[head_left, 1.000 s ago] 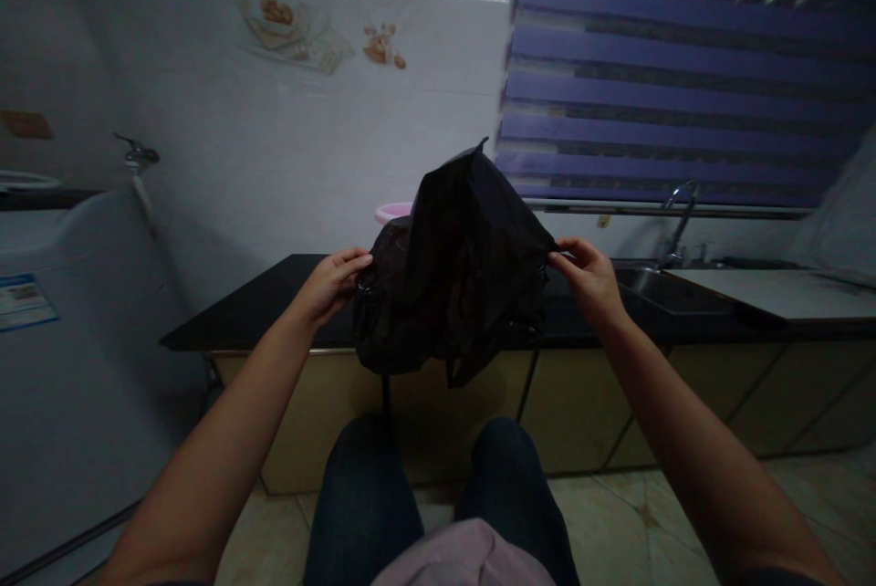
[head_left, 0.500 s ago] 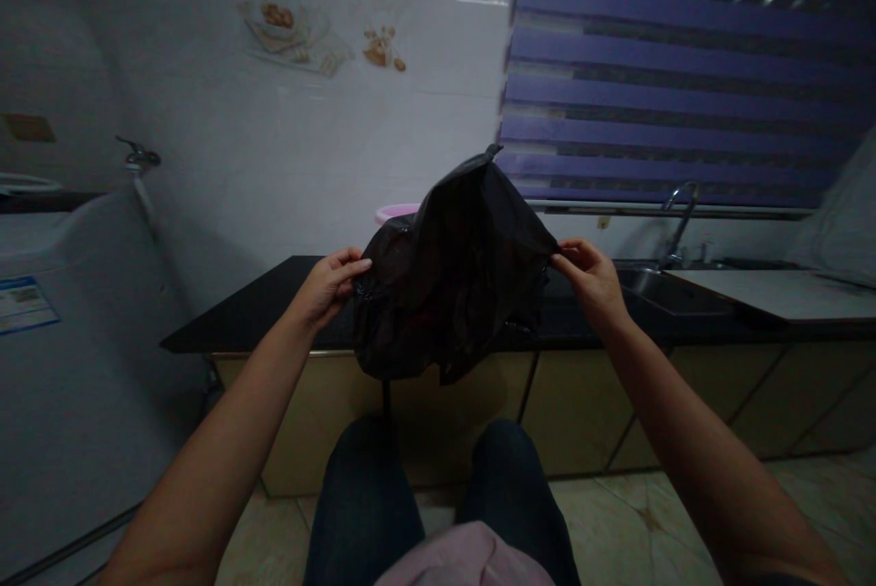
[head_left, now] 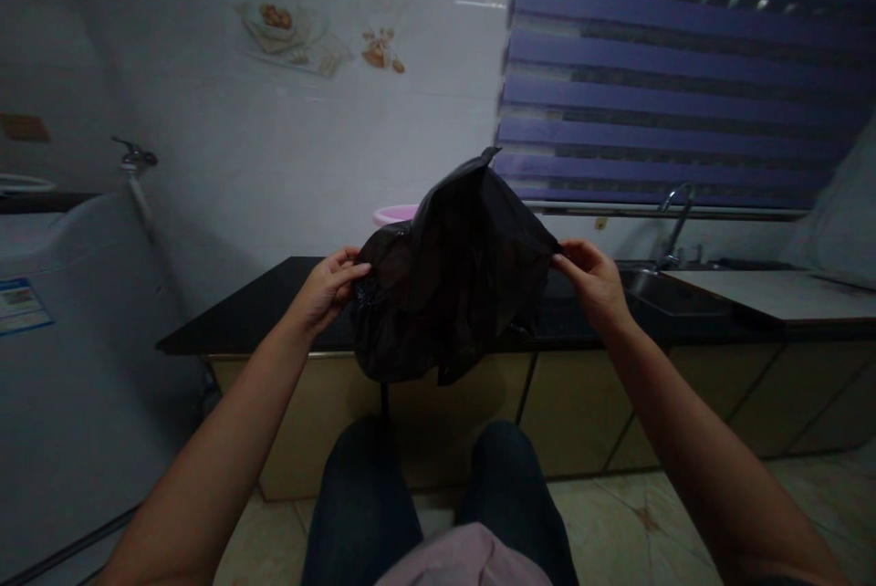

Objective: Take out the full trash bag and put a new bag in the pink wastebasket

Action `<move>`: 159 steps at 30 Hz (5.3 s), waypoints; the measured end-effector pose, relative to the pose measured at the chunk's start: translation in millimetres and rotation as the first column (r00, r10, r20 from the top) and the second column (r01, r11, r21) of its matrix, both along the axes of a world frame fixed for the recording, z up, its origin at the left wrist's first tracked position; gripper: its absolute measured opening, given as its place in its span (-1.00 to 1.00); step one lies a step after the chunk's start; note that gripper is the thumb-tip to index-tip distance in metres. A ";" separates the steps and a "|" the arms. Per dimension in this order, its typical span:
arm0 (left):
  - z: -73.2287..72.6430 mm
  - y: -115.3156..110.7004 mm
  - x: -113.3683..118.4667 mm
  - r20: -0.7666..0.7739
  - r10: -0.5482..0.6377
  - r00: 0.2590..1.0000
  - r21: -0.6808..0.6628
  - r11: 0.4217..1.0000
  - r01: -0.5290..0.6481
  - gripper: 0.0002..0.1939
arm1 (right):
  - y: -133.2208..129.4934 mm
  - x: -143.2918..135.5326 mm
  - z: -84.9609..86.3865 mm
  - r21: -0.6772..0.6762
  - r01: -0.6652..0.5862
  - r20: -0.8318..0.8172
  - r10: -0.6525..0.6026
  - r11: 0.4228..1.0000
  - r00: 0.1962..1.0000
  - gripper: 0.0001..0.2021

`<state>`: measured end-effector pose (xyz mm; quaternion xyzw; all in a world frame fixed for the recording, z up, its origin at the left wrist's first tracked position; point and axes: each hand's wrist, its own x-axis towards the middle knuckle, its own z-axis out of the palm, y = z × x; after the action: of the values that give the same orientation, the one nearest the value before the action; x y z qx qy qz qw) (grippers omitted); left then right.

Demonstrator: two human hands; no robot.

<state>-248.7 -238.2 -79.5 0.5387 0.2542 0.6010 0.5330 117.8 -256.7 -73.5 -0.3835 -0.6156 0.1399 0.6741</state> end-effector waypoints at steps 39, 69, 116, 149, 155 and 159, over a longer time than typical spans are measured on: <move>-5.7 -0.6 -3.6 -0.007 0.063 0.998 -0.020 0.998 -0.063 -0.79 | -5.8 -0.5 1.5 -0.052 -0.028 -0.061 0.024 0.998 0.998 -0.72; -8.4 -5.6 -4.2 0.004 0.108 0.994 -0.044 0.993 -0.108 -0.76 | -3.6 5.3 -2.8 -0.068 0.002 -0.100 -0.009 0.998 0.995 -0.66; -11.2 -8.3 -7.3 0.027 0.181 0.983 -0.058 0.982 -0.179 -0.73 | -6.4 16.1 -5.2 -0.089 0.068 -0.050 -0.073 0.994 0.996 -0.67; -23.8 -1.8 -15.4 -0.203 0.055 0.978 -0.086 0.994 -0.074 -0.64 | -6.6 22.1 -7.4 -0.071 0.080 -0.113 -0.088 0.994 0.990 -0.67; -25.8 0.5 -16.5 -0.232 0.053 0.971 -0.082 0.994 -0.074 -0.69 | -5.2 21.3 -7.7 -0.067 0.060 -0.144 -0.069 0.996 0.987 -0.65; -26.3 0.4 -15.9 -0.247 0.024 0.969 -0.075 0.996 -0.044 -0.71 | -4.5 20.8 -7.4 -0.070 0.050 -0.144 -0.059 0.996 0.988 -0.64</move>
<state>-264.6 -237.8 -105.8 0.5829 0.3511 0.5281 0.5081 138.6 -261.1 -80.9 -0.4112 -0.5490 0.1695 0.7077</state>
